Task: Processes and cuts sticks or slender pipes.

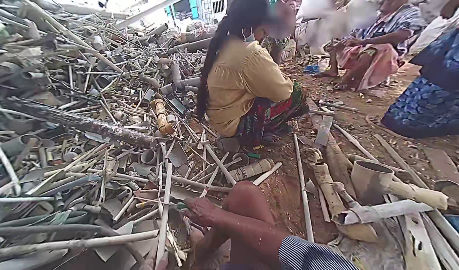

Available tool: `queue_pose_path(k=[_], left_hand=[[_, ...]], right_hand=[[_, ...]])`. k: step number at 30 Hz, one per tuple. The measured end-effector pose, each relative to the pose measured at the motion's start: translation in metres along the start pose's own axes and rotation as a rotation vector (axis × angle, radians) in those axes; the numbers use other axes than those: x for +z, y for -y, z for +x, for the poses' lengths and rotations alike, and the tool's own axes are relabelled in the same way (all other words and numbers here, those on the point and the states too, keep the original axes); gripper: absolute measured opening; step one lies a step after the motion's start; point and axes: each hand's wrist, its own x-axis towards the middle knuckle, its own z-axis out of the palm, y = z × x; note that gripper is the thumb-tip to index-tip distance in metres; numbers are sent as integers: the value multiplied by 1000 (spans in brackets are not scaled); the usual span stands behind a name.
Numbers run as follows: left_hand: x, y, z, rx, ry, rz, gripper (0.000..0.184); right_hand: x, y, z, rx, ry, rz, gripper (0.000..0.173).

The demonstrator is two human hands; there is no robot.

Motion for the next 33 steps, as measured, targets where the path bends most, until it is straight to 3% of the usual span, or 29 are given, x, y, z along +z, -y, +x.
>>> queue_pose_path(k=[3,8,14,21,30,33], left_hand=[[-4,9,3,19,-90,73,44],[-16,8,-10,46,-133,221,51],[-16,8,0,1,-171,434,45],[-19,3,10,-105,-93,364,39],[-25,-16,20,-218,-29,358,45],[-27,-20,18,-242,19,433,49]], right_hand=[[11,9,-9,-131,76,-77,44],[-15,2,11,133,-28,25,50],[8,16,-14,48,160,-229,49],[-14,-8,3,302,-3,-229,50],[37,20,-27,-49,92,-412,45],[33,16,-18,-16,80,-432,45]])
